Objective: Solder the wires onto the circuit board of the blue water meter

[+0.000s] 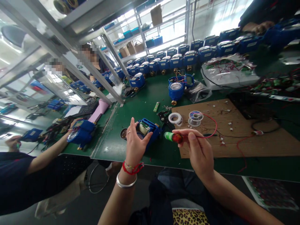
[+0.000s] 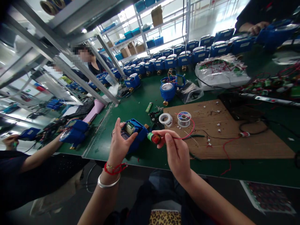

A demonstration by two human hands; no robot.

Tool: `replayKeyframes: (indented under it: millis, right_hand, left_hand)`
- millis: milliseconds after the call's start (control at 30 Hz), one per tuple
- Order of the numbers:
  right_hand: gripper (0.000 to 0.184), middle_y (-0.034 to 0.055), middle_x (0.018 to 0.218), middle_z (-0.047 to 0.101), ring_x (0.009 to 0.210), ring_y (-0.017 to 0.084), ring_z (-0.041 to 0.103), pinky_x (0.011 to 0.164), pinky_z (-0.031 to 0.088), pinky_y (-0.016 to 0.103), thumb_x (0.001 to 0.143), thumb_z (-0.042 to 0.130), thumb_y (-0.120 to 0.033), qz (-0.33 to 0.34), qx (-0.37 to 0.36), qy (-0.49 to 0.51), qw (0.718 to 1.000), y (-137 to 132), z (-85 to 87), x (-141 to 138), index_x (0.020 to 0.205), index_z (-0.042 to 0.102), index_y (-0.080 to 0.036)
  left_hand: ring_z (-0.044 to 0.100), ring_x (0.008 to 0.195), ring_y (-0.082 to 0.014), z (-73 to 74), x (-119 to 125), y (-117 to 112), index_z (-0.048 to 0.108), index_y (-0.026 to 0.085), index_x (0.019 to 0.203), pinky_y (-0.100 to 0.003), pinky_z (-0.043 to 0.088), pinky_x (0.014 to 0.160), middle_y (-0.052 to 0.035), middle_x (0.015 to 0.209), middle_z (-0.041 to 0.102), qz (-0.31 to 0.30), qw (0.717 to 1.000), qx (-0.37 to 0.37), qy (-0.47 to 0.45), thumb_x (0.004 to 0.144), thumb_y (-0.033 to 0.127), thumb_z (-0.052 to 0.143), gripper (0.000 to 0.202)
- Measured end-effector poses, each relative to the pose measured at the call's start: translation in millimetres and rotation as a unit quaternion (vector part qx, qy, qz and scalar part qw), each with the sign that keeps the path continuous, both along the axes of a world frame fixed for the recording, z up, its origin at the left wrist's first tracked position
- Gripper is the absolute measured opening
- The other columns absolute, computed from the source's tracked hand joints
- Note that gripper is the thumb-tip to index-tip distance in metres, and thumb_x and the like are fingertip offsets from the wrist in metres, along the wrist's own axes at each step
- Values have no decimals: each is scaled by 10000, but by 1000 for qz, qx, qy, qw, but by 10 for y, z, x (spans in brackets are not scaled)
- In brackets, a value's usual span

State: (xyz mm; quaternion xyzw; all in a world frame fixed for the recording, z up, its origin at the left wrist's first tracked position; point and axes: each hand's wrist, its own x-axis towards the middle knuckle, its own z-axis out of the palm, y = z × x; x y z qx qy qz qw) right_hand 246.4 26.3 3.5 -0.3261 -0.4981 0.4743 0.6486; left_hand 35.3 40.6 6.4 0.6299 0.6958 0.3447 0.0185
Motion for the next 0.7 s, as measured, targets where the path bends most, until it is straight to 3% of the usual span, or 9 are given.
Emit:
replayKeyframes:
  millis: [133,267,367,433,500,567,633,700]
  right_hand:
    - [237,40,1080,690,691,144,621,634,526,323,986,412,-276,9,10,-23,1000,-37,-24,-32,1050,639,-258]
    - [258,24,1098,685,722,134,632,659,535,310,986,397,-217,26,35,-67,997,-74,-29,-36,1082,630,-274]
    - [299,26,1150,667,890,150,651,737,545,313,962,408,-144,47,104,-136,984,-79,-28,19,1152,597,-278]
    - [337,46,1194,649,992,158,637,813,536,325,933,437,-99,75,189,-205,957,-81,-32,65,1203,561,-256]
    - [351,75,1212,641,1038,160,626,858,523,324,907,472,-80,114,270,-278,915,-103,-41,92,1225,538,-214]
    - [309,82,1180,658,1021,159,632,862,522,307,894,510,-105,166,321,-340,868,-153,-54,94,1190,555,-184]
    - [252,72,1155,671,988,162,638,855,528,300,889,536,-153,219,333,-387,832,-205,-69,95,1134,589,-181]
    - [251,62,1192,655,1011,169,628,884,524,311,882,549,-189,259,319,-425,807,-197,-83,130,1127,607,-190]
  left_hand:
    - [388,1321,-336,-19,37,26,158,144,1498,-532,309,1093,-198,1359,493,-9,999,0,32,780,549,650,960]
    - [264,1404,-348,50,135,-103,214,122,1480,-534,215,1149,-216,1472,362,-15,998,33,44,787,530,651,915]
    - [362,1352,-303,80,290,-379,387,179,1395,-478,282,1130,-163,1449,397,-21,996,65,-53,852,445,603,642]
    - [526,1187,-254,45,407,-575,483,207,1306,-415,407,1033,-127,1326,518,-52,978,10,-204,896,414,545,464]
    - [599,1062,-229,-35,502,-709,511,201,1282,-366,479,924,-119,1221,595,-88,907,-102,-399,915,443,500,439]
    - [632,988,-227,-145,558,-756,542,171,1261,-335,506,842,-125,1121,648,-89,787,-200,-577,898,481,514,478]
    - [650,910,-211,-264,570,-738,591,145,1205,-294,509,775,-117,1022,679,-63,679,-249,-687,846,450,609,471]
    - [649,832,-176,-368,547,-701,624,143,1161,-253,500,714,-95,965,685,-46,620,-261,-738,789,369,696,441]
